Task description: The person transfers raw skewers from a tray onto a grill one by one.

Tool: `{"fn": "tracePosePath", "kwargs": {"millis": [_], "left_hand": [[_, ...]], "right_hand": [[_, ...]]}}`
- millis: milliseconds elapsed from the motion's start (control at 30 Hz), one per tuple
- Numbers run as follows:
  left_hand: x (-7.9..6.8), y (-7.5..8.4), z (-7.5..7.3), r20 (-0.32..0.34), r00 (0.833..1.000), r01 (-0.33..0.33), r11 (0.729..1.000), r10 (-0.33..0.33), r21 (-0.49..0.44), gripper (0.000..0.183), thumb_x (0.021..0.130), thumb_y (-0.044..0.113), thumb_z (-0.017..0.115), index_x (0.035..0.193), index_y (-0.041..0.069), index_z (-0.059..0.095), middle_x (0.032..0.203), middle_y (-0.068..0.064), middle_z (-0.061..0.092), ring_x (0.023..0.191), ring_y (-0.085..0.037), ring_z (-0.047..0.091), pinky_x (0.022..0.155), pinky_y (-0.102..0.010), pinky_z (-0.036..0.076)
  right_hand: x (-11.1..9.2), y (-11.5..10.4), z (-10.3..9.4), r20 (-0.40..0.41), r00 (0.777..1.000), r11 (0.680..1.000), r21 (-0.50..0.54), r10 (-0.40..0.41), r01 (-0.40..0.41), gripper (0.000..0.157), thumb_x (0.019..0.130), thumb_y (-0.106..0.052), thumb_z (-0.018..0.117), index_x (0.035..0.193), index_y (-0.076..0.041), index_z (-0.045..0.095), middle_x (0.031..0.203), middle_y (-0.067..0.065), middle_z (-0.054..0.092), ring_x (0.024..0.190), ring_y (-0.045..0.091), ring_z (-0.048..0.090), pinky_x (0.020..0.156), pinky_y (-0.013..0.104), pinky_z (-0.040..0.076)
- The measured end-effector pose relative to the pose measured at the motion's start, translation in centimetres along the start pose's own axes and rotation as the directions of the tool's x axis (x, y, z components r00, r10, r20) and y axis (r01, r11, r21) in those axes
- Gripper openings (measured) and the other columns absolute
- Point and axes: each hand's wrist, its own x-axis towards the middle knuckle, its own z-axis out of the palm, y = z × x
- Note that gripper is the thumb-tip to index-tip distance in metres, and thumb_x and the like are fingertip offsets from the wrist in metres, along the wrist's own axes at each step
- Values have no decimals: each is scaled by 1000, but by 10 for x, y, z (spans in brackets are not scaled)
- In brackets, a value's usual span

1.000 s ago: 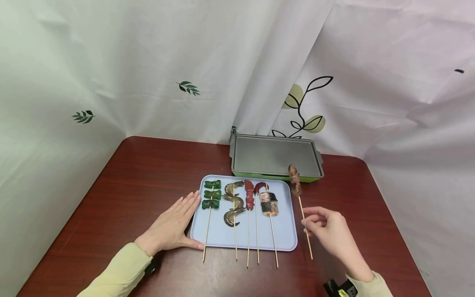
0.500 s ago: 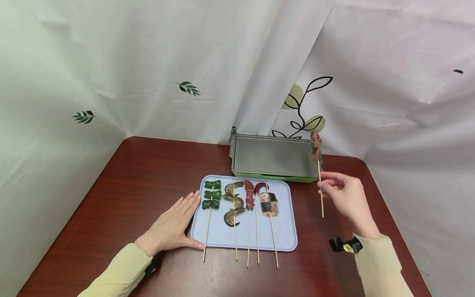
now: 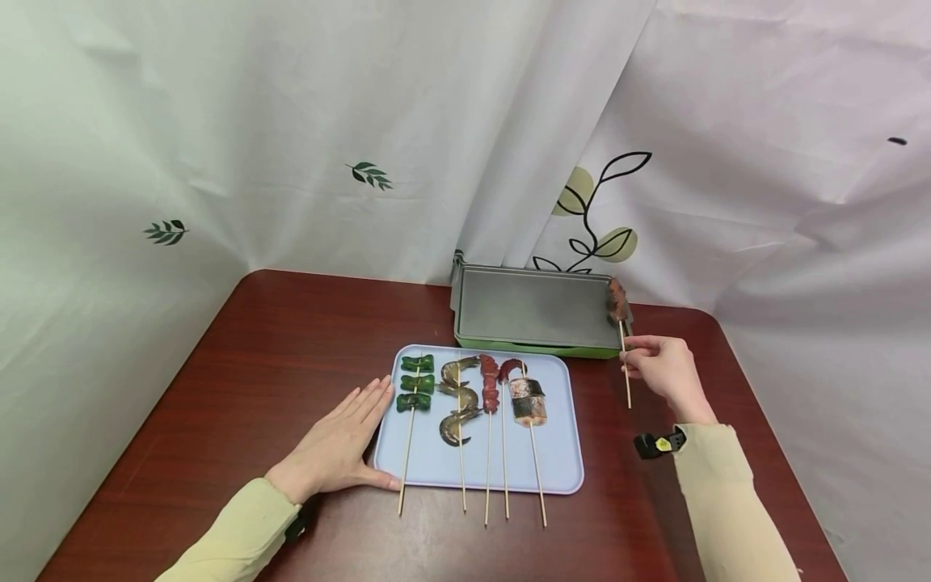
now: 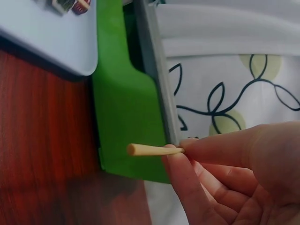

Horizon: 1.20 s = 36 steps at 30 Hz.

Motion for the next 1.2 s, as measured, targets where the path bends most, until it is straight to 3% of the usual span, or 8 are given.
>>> {"fn": "tracePosePath", "kwargs": {"millis": [367, 667, 833, 967, 1067, 1200], "left_hand": [[0, 0, 0, 7, 1000, 7, 1000, -7, -8, 135, 69, 93, 53, 156, -8, 29, 163, -22, 27, 151, -34, 21, 122, -48, 20], [0, 1, 0, 4, 1000, 1, 1000, -1, -13, 136, 69, 93, 54, 156, -9, 29, 163, -23, 27, 151, -35, 21, 122, -48, 20], [0, 0, 0, 3, 1000, 0, 1000, 0, -17, 135, 70, 93, 55, 155, -9, 30, 162, -23, 27, 151, -35, 21, 122, -48, 21], [0, 0, 0, 0, 1000, 1, 1000, -1, -19, 135, 69, 92, 55, 155, -9, 30, 162, -23, 27, 151, -35, 21, 121, -48, 21], [0, 0, 0, -1, 1000, 2, 1000, -2, -17, 135, 69, 93, 55, 156, -9, 29, 162, -23, 27, 151, -35, 21, 122, -48, 21], [0, 0, 0, -2, 1000, 3, 1000, -3, -18, 136, 69, 93, 55, 156, -9, 29, 163, -23, 27, 152, -34, 20, 122, -48, 20]], "right_hand": [[7, 6, 2, 26, 999, 999, -42, 22, -21, 34, 96, -1, 63, 128, 12, 64, 105, 28, 72, 80, 21, 75, 73, 34, 62], [7, 6, 0, 0, 1000, 994, -109, 12, -12, 38, 97, -11, 67, 130, 8, 66, 105, 24, 73, 83, 26, 75, 74, 34, 62], [-1, 1, -4, -89, 995, 979, -201, -44, 25, 47, 96, -27, 71, 132, 3, 66, 102, 17, 75, 82, 25, 75, 64, 19, 54], [-14, -12, -7, -156, 982, 966, -251, -110, 68, 49, 96, -37, 71, 131, -3, 69, 104, 13, 76, 95, 25, 72, 68, 20, 50], [-26, -23, -6, -171, 973, 959, -261, -155, 107, 49, 96, -41, 71, 130, -6, 71, 105, 10, 76, 102, 26, 70, 72, 20, 49], [-41, -34, -2, -157, 968, 957, -249, -195, 152, 47, 95, -42, 72, 127, -7, 73, 106, 8, 76, 98, 21, 73, 71, 16, 49]]}}
